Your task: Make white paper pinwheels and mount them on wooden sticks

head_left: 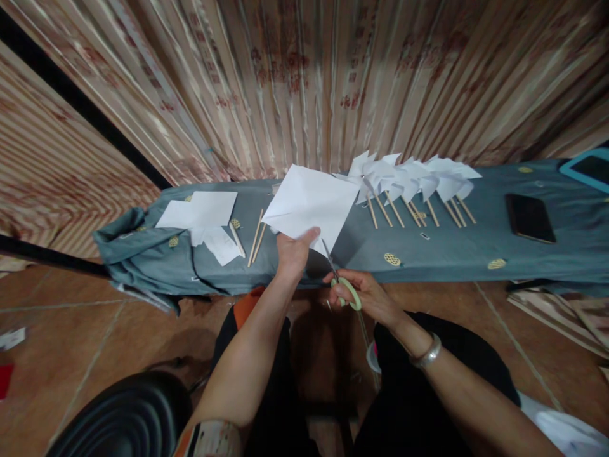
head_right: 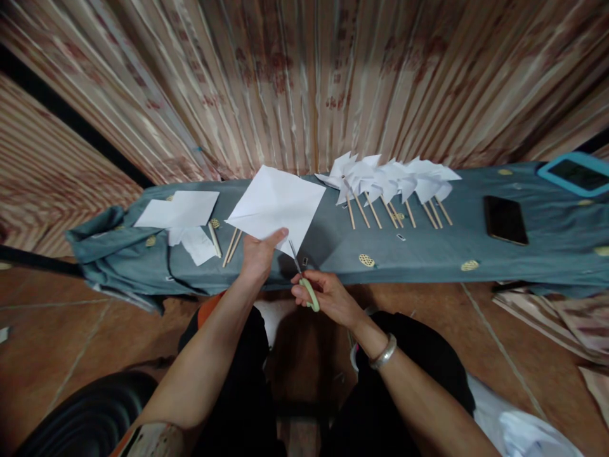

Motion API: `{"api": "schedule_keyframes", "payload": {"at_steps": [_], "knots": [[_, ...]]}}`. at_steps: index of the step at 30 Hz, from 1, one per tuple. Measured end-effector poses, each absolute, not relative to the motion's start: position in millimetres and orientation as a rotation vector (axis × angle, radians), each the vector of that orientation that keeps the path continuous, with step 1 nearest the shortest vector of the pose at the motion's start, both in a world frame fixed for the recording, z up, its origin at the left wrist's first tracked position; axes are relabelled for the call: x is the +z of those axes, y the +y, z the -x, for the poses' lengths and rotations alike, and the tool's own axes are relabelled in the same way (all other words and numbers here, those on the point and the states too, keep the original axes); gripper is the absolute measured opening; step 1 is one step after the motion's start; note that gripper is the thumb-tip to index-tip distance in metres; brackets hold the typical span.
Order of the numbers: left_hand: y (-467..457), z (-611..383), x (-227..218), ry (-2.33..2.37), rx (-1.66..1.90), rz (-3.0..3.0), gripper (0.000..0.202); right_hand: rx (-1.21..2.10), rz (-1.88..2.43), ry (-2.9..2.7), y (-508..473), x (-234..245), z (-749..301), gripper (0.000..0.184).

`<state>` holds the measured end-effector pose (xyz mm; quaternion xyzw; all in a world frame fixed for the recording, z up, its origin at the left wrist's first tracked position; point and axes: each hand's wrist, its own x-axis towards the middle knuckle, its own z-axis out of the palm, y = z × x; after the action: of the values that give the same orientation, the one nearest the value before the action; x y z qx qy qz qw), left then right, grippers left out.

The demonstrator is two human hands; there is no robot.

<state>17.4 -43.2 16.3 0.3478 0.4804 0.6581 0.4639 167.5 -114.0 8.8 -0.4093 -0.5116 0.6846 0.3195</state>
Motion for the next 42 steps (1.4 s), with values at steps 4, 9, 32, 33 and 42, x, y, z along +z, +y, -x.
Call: {"api": "schedule_keyframes", "payload": {"at_steps": [4,9,32,33,42], "knots": [[-42.9,-17.1,16.1,1.171,1.624,-0.852,0.043,1.796,1.073,-1.348,-113.8,7.3,-167.4,0.052],[-43.0,-16.8,16.6,1.161,1.635,-0.831,0.040,1.790,1.075,-1.311,-113.9,5.2,-166.5,0.051],[-39.3,-16.2,12.3,1.154,1.631,-0.787,0.043,1.787,1.126,-1.235,-113.5,-0.7,-164.6,0.050],[-39.6,-15.9,12.8,1.147,1.616,-0.772,0.043,1.785,1.129,-1.228,-113.2,-0.6,-164.4,0.050],[-42.5,-8.3,15.4,1.129,1.555,-0.732,0.035,1.763,1.136,-1.213,-111.3,0.6,-163.3,0.053]]}}
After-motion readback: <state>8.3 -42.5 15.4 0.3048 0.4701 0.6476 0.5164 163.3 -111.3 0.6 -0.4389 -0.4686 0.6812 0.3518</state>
